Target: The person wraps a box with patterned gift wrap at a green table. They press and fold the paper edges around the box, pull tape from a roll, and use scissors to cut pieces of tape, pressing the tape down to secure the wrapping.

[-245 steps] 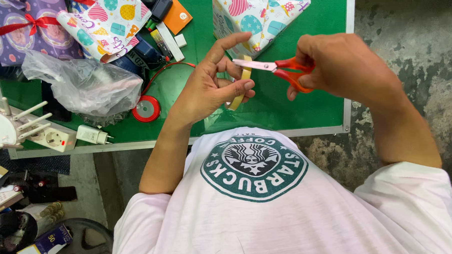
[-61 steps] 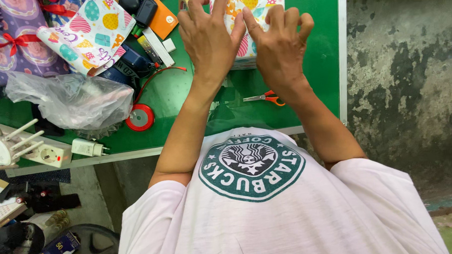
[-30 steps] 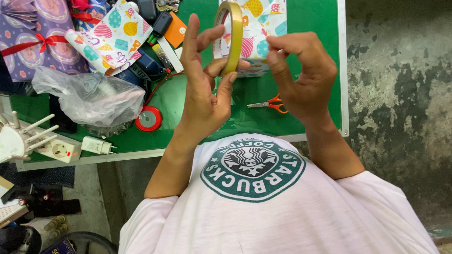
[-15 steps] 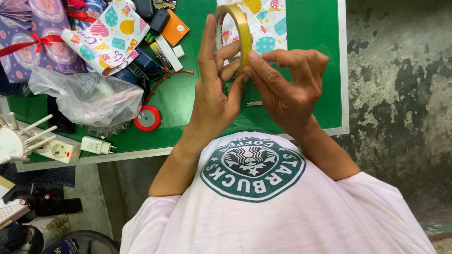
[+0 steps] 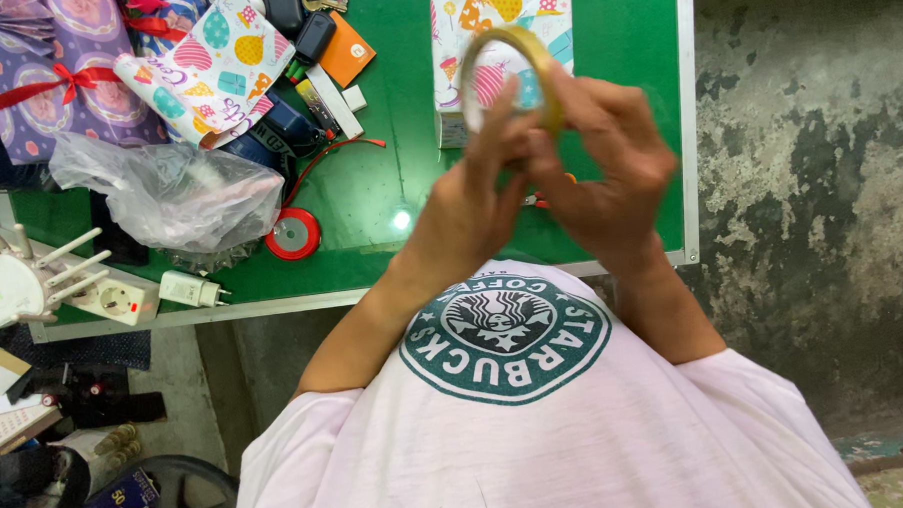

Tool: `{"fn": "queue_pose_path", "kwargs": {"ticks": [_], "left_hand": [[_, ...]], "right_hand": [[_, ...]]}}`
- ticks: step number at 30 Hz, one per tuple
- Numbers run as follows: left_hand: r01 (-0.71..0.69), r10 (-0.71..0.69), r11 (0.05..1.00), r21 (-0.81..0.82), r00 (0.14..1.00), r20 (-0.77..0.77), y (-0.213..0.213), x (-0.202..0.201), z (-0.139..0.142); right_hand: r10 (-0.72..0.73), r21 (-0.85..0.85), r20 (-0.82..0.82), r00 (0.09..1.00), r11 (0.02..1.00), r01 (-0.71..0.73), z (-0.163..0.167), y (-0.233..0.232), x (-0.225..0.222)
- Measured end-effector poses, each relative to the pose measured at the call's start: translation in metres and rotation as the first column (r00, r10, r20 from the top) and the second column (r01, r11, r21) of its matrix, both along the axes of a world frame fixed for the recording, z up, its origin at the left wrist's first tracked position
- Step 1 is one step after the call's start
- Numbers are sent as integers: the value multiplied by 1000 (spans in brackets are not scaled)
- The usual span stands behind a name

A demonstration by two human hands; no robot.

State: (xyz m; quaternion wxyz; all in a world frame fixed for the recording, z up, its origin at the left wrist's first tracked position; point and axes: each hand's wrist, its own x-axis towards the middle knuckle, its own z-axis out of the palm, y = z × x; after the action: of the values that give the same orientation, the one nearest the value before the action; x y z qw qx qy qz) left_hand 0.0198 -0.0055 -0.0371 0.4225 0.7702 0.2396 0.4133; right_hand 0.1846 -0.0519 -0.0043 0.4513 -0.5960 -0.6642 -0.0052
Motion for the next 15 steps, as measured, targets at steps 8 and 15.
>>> {"fn": "queue_pose_path", "kwargs": {"ticks": [8, 15], "left_hand": [[6, -5, 840, 542, 1000, -3, -19, 50, -15], [32, -19, 899, 437, 999, -33, -25, 61, -29]], "right_hand": [[-203, -83, -354, 913, 979, 186, -6, -49, 45], [-267, -93, -298, 916, 964, 251, -17, -50, 35]]}}
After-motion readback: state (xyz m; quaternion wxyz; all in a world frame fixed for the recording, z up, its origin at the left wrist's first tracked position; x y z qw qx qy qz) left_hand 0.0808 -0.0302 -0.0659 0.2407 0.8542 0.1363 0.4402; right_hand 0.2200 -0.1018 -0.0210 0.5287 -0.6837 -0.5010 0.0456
